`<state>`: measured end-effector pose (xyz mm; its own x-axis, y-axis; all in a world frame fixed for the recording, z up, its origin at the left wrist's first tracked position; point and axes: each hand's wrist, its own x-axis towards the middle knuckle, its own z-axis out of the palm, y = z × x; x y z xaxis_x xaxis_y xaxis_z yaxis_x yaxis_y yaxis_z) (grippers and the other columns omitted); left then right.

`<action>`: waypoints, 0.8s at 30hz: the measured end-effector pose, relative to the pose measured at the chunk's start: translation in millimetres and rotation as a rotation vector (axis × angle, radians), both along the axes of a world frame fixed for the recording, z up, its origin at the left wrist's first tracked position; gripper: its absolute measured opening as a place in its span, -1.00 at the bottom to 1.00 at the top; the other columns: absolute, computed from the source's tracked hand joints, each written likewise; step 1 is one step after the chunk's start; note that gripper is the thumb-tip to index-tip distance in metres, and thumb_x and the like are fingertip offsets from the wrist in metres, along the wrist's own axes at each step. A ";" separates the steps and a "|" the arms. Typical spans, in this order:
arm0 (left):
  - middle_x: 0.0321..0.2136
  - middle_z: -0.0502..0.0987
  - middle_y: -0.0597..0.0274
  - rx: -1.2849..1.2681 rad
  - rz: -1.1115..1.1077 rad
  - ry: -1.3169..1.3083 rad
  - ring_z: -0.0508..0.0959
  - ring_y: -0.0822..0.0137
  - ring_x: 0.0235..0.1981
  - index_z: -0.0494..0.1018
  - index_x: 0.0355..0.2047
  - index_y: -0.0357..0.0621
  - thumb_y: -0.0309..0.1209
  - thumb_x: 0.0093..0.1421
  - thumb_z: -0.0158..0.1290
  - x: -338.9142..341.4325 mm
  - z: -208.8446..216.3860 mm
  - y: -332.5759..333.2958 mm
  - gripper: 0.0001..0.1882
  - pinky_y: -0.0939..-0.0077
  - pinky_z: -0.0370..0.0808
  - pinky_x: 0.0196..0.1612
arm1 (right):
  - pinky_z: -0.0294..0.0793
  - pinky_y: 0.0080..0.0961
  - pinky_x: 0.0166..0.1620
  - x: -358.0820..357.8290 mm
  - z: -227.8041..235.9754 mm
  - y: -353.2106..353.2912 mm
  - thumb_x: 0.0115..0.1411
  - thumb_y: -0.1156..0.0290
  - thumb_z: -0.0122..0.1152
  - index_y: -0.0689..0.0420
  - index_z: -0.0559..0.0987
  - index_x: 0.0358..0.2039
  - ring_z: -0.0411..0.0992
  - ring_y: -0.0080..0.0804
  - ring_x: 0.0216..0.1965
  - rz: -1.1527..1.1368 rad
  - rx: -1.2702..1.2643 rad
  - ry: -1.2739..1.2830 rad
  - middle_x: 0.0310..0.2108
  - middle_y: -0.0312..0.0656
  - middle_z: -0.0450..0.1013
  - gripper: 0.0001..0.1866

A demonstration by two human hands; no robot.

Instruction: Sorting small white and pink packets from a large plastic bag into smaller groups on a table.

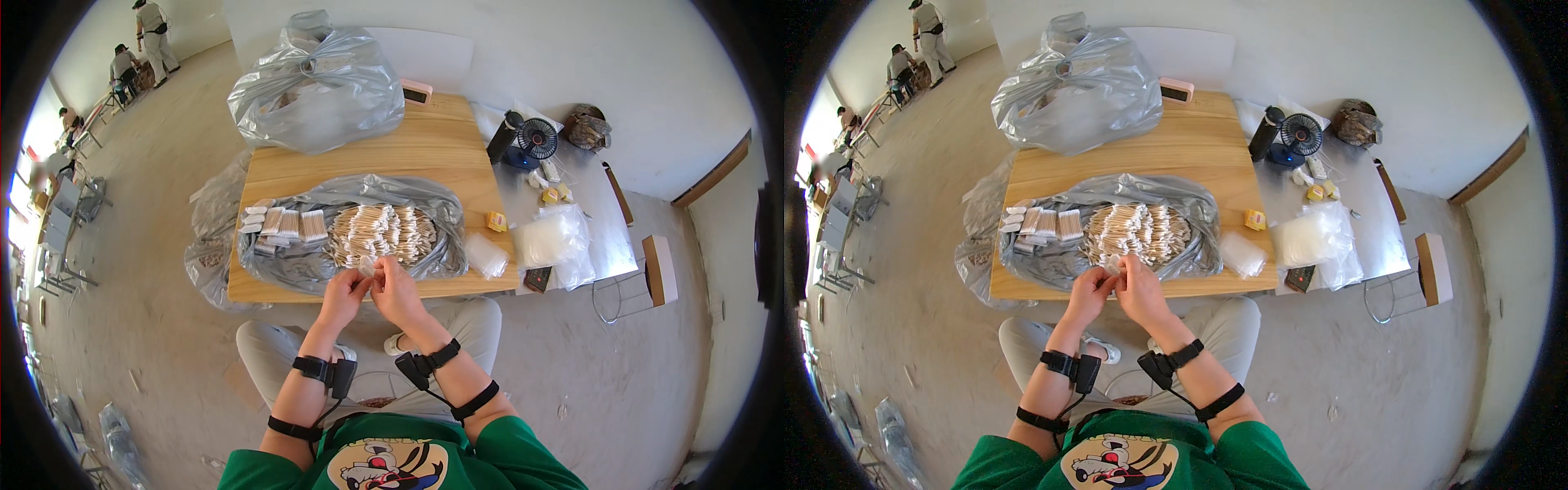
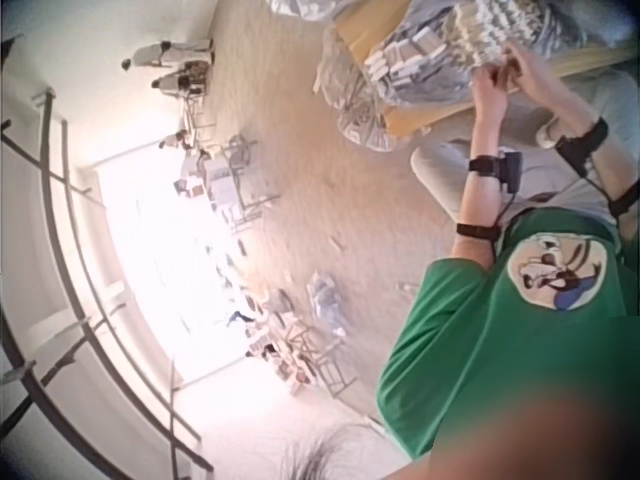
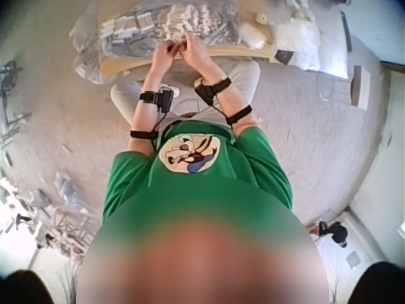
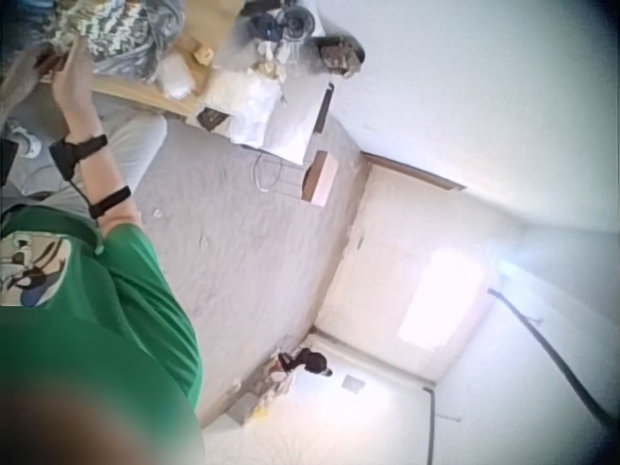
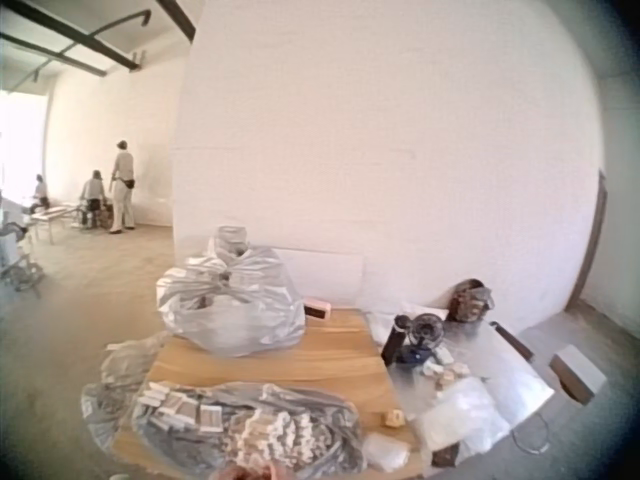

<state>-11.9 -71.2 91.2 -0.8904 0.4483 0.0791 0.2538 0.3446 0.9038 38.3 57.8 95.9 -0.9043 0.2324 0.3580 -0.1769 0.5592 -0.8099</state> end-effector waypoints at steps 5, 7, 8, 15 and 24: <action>-0.64 0.41 0.19 0.002 0.000 0.014 0.35 0.39 -0.60 0.40 -0.54 -0.27 -0.45 0.07 0.10 -2.1 -7.2 -2.8 -0.85 0.50 0.30 -0.51 | 0.37 -0.24 -0.41 -1.1 2.0 -1.7 -0.14 0.70 0.11 0.22 0.27 -0.28 0.39 -0.01 -0.46 -0.017 0.063 0.053 -0.54 -0.02 0.37 -0.63; -0.64 0.42 0.18 0.017 -0.013 0.020 0.36 0.39 -0.61 0.41 -0.53 -0.28 -0.45 0.06 0.10 -2.2 -8.1 -3.3 -0.85 0.51 0.31 -0.51 | 0.36 -0.24 -0.42 -1.7 2.1 -0.3 -0.15 0.71 0.11 0.22 0.26 -0.27 0.38 -0.03 -0.48 -0.030 0.076 0.060 -0.55 -0.04 0.36 -0.62; -0.64 0.42 0.18 0.017 -0.011 0.020 0.36 0.39 -0.61 0.41 -0.53 -0.28 -0.45 0.06 0.10 -2.0 -8.4 -4.1 -0.85 0.51 0.31 -0.51 | 0.35 -0.25 -0.43 -1.9 2.3 0.9 -0.15 0.71 0.11 0.22 0.26 -0.27 0.37 -0.05 -0.50 -0.044 0.089 0.066 -0.57 -0.05 0.34 -0.61; -0.62 0.42 0.06 0.006 0.033 0.028 0.43 0.17 -0.58 0.38 -0.58 -0.30 -0.49 -0.02 0.09 0.6 -4.4 -4.5 -0.87 0.38 0.34 -0.50 | 0.36 -0.27 -0.42 -1.9 -3.7 8.1 -0.12 0.66 0.14 0.23 0.26 -0.26 0.37 -0.10 -0.50 -0.114 0.113 0.014 -0.54 -0.07 0.34 -0.62; -0.62 0.40 0.04 -0.022 0.010 0.193 0.41 0.11 -0.57 0.32 -0.60 -0.28 -0.54 -0.07 0.08 1.1 -3.1 0.3 -0.86 0.37 0.36 -0.49 | 0.38 -0.22 -0.34 -0.7 -6.0 3.8 0.07 0.52 0.09 0.23 0.38 -0.26 0.40 0.03 -0.36 0.020 0.099 -0.028 -0.41 0.01 0.41 -0.80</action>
<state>-10.8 -70.9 88.0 -0.8639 0.4432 0.2393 0.4184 0.3669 0.8309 37.6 61.6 89.9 -0.9182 0.1792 0.3531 -0.1668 0.6337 -0.7554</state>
